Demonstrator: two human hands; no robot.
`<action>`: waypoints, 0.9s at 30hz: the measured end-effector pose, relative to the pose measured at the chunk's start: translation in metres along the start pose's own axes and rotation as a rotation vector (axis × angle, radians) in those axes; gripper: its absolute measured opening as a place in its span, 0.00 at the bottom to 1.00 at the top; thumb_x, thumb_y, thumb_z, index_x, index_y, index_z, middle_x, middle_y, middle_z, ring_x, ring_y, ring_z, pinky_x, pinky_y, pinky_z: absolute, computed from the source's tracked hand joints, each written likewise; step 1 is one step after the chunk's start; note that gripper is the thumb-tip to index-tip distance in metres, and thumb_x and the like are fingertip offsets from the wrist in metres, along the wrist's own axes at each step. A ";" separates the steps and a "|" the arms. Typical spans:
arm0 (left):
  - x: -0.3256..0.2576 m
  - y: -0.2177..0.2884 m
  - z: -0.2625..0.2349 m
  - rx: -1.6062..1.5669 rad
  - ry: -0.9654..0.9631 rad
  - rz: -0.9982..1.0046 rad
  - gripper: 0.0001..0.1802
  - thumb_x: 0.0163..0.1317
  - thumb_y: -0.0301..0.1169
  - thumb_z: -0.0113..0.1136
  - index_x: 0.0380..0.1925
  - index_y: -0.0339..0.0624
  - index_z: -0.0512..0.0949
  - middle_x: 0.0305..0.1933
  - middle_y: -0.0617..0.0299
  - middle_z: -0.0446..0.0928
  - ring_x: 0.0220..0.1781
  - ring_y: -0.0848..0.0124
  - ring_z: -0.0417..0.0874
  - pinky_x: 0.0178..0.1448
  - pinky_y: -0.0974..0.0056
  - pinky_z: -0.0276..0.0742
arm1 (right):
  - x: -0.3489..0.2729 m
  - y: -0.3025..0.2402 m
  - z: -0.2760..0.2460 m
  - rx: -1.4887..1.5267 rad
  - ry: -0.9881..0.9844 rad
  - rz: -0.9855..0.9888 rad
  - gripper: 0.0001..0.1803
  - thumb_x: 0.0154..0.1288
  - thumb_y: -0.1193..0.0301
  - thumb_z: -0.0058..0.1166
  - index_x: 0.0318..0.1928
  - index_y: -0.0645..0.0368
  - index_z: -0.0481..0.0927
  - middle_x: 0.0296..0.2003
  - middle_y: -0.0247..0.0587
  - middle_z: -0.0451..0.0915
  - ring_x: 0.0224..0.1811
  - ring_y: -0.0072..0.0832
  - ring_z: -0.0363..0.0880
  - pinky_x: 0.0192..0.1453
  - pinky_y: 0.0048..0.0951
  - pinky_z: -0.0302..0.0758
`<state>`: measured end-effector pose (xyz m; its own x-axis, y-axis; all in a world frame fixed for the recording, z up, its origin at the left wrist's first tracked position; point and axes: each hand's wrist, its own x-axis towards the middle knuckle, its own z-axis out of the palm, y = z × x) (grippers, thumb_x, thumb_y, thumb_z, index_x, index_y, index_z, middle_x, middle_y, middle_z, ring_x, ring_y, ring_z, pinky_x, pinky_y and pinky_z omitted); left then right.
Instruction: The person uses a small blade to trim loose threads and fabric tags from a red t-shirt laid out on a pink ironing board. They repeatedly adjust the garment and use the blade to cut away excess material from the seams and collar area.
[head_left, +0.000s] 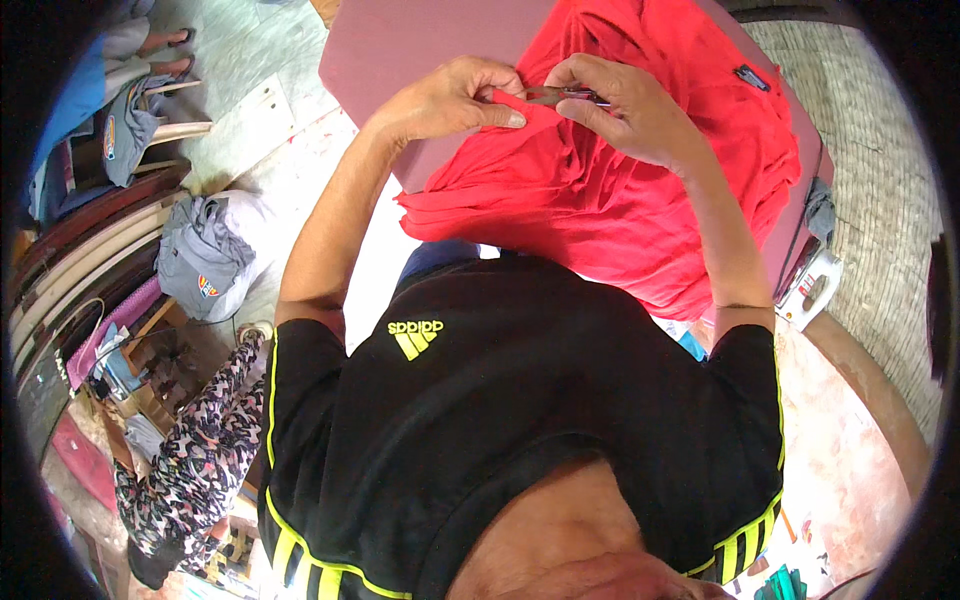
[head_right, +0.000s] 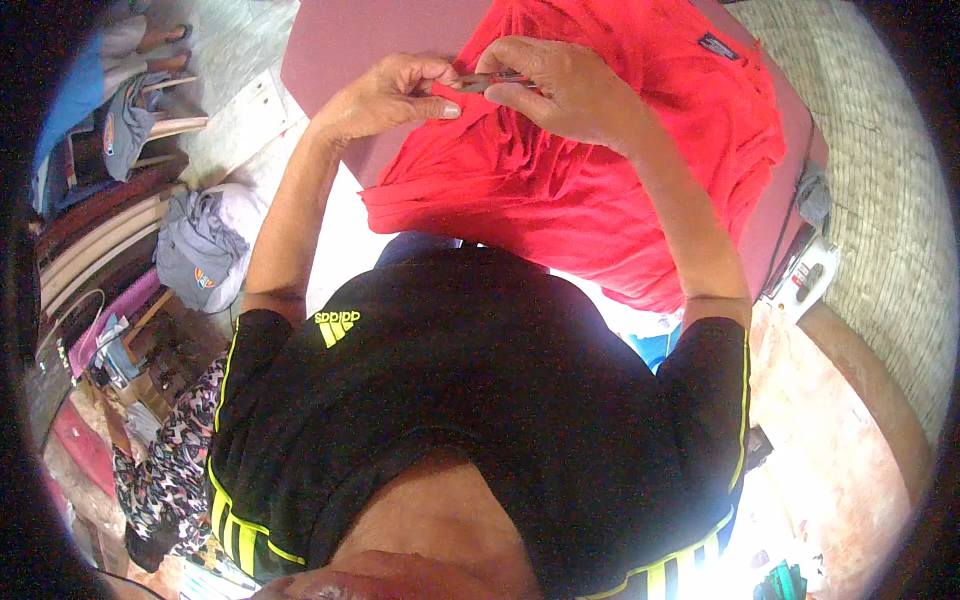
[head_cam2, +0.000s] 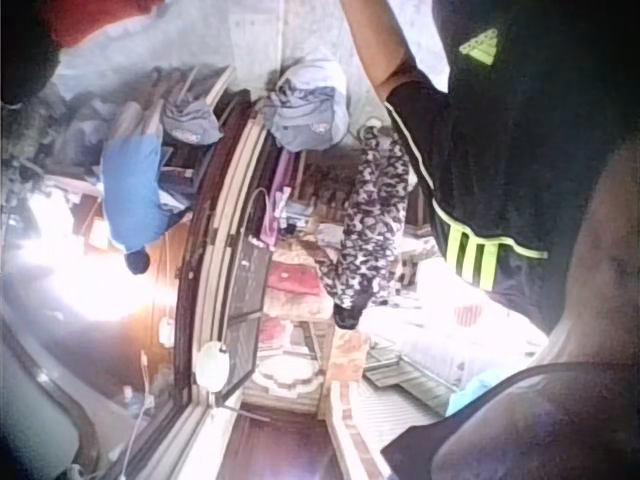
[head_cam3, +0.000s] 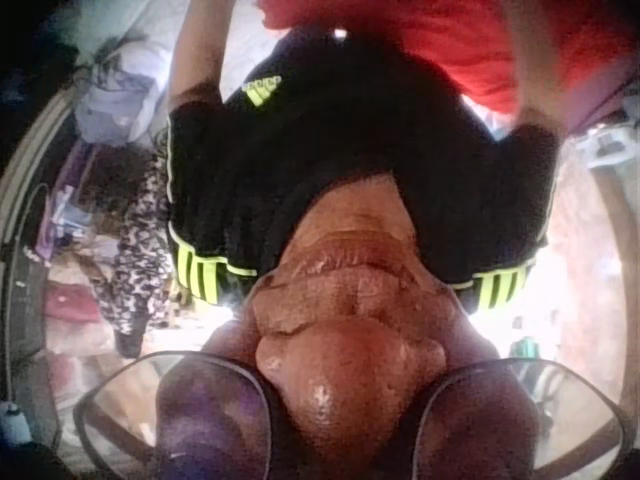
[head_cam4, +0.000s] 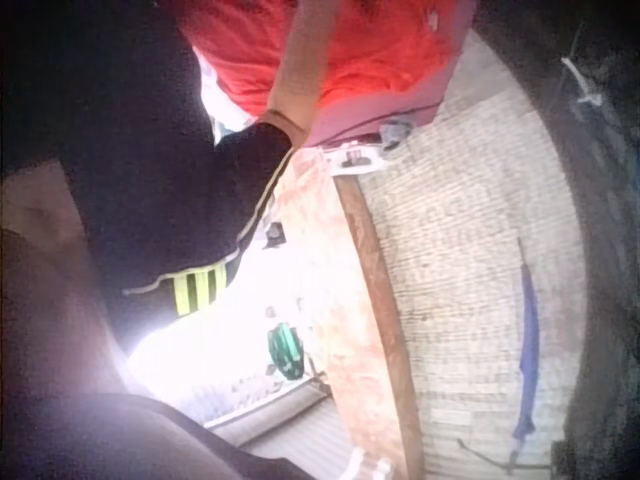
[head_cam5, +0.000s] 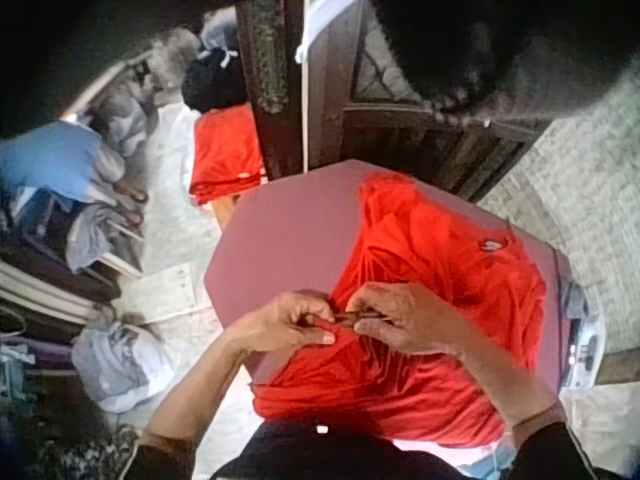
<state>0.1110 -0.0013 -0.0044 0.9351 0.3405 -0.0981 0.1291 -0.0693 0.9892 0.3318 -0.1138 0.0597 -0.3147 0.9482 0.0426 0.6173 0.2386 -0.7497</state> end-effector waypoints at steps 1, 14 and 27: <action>0.001 0.003 0.000 -0.003 -0.013 -0.015 0.10 0.61 0.32 0.70 0.37 0.39 0.81 0.21 0.73 0.68 0.24 0.81 0.67 0.28 0.70 0.62 | 0.001 0.005 -0.004 -0.021 -0.039 -0.032 0.11 0.68 0.65 0.57 0.44 0.59 0.77 0.36 0.43 0.81 0.39 0.40 0.82 0.44 0.40 0.77; 0.018 0.006 0.012 0.141 -0.068 0.014 0.11 0.61 0.33 0.70 0.38 0.39 0.81 0.24 0.70 0.70 0.25 0.81 0.69 0.29 0.70 0.67 | -0.002 0.027 -0.015 0.006 -0.135 -0.138 0.08 0.65 0.68 0.57 0.43 0.56 0.76 0.33 0.40 0.78 0.37 0.40 0.80 0.41 0.40 0.75; -0.005 0.019 0.003 0.033 0.088 -0.084 0.12 0.64 0.28 0.66 0.46 0.38 0.81 0.35 0.68 0.77 0.34 0.81 0.73 0.39 0.72 0.71 | -0.005 0.011 0.033 0.454 0.061 0.058 0.22 0.64 0.78 0.61 0.58 0.57 0.72 0.38 0.27 0.77 0.44 0.12 0.73 0.49 0.18 0.70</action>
<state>0.1094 -0.0077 0.0143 0.8881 0.4274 -0.1692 0.2180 -0.0676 0.9736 0.3165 -0.1227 0.0299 -0.2377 0.9711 0.0201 0.2501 0.0812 -0.9648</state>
